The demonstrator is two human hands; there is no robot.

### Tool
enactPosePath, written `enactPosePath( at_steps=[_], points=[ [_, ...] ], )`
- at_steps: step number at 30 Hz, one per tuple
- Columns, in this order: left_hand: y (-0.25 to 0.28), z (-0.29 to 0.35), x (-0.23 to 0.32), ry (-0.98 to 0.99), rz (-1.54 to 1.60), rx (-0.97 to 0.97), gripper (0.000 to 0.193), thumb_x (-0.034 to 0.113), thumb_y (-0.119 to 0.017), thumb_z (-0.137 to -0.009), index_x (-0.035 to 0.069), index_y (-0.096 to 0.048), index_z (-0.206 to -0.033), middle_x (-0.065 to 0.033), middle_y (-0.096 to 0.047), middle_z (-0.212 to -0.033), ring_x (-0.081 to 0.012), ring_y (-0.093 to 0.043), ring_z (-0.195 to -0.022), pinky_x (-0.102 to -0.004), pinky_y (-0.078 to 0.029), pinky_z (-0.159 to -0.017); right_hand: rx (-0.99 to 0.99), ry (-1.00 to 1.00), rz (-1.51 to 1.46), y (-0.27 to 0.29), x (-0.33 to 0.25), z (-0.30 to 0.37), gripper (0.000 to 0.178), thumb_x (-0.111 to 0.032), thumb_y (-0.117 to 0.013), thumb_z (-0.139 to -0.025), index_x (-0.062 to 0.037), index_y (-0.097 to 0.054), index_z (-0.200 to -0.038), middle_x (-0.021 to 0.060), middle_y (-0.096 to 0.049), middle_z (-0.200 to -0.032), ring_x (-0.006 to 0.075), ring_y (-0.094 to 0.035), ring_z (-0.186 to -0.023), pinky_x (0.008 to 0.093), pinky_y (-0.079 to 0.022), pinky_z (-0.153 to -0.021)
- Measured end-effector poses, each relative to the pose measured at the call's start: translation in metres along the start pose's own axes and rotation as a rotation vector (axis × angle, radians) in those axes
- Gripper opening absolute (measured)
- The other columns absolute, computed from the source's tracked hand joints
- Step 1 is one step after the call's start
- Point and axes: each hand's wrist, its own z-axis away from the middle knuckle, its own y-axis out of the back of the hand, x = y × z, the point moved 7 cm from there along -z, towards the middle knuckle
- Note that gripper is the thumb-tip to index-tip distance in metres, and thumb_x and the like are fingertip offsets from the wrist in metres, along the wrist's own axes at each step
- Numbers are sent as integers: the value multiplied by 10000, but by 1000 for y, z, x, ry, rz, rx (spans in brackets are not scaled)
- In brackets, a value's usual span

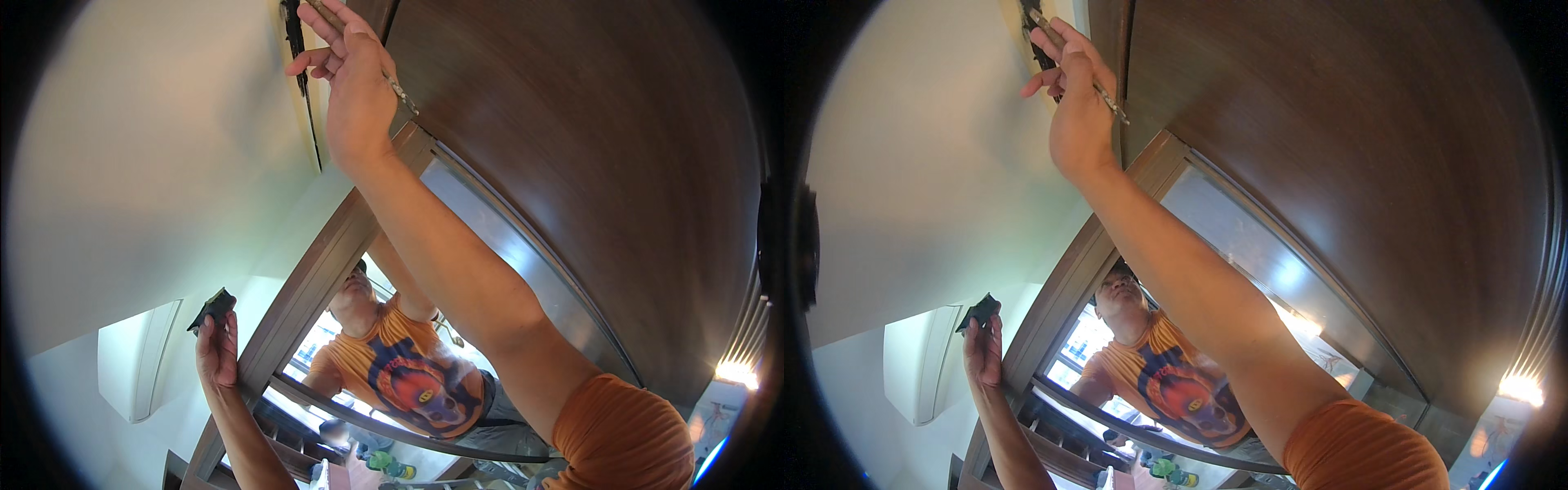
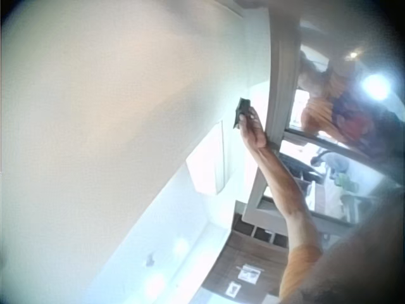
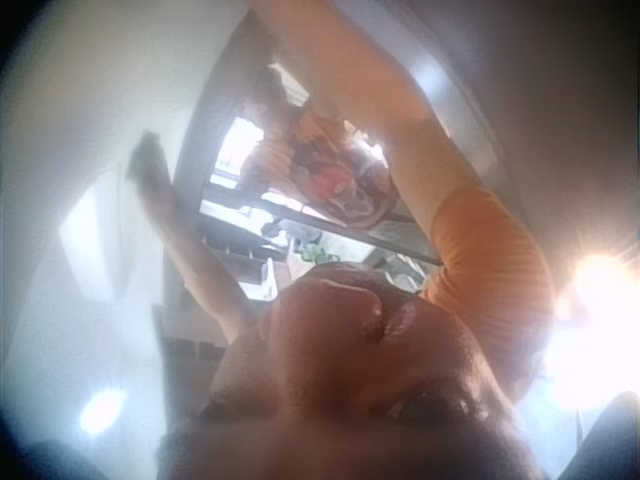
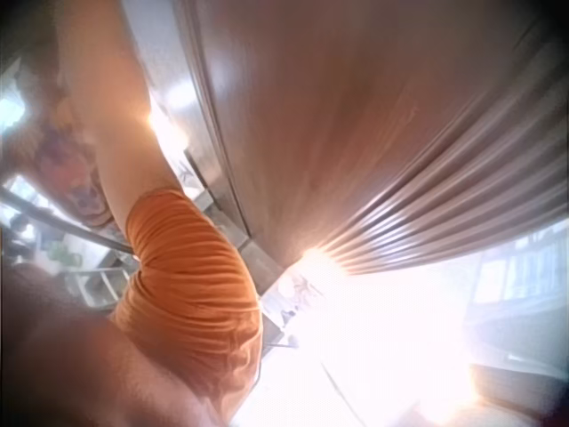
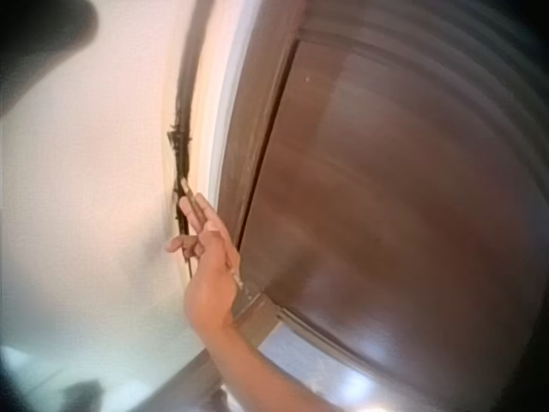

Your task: The person uses a small brush to apply dark paint along the top edge of a wooden wall panel, repeatedly dipping the brush into a small container. The person stands on a ladder and works on the upper trim area.

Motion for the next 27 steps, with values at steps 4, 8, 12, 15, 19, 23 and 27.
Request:
enactPosePath(
  at_steps=[4,8,12,15,19,23,27],
  points=[
    [-3,2,0,-3,1,0,450,66,-712,-962,-69,-510,-1341,-218,-593,-1364,-309,-587,-1296,-390,-543,-1087,-12,21,-3,1,0,-1,557,-303,-329,-1059,45,-482,-1466,178,-640,-1391,114,-641,-787,279,-405,-776],
    [-5,3,0,-7,4,10,450,63,-706,-965,-79,-501,-1340,-224,-590,-1356,-311,-592,-1284,-389,-542,-1089,-6,-25,15,10,14,2,563,-298,-331,-1048,44,-482,-1469,177,-630,-1411,118,-645,-790,280,-409,-776],
    [-6,2,0,0,3,-3,450,65,-701,-969,-81,-497,-1343,-225,-590,-1354,-311,-596,-1276,-386,-541,-1091,12,-113,74,22,33,11,565,-295,-306,-1056,44,-471,-1477,179,-636,-1396,175,-647,-801,311,-432,-836],
    [-4,2,0,-5,-2,1,447,68,-698,-972,-81,-499,-1343,-226,-587,-1363,-317,-589,-1288,-385,-541,-1094,18,-166,89,31,46,18,566,-279,-299,-1045,43,-473,-1477,173,-632,-1406,172,-644,-795,309,-432,-836],
    [-5,1,0,-3,10,-23,448,69,-700,-971,-80,-501,-1344,-227,-579,-1381,-326,-578,-1306,-387,-540,-1097,44,-238,111,41,62,27,565,-258,-286,-1036,37,-473,-1480,162,-632,-1412,166,-644,-794,304,-431,-835],
    [-7,2,0,-22,-30,-13,507,110,-696,-982,-81,-467,-1391,-253,-536,-1421,-347,-541,-1342,-367,-556,-1077,109,-345,129,46,74,41,536,-285,-307,-1059,34,-507,-1442,151,-656,-1380,157,-643,-783,301,-433,-833],
    [-10,4,-1,-17,-22,23,446,31,-686,-963,-102,-492,-1343,-204,-586,-1355,-295,-586,-1288,-394,-517,-1123,188,-387,244,50,67,65,410,-260,-449,-1059,27,-611,-1302,132,-729,-1208,133,-638,-774,285,-463,-795]
  ],
)
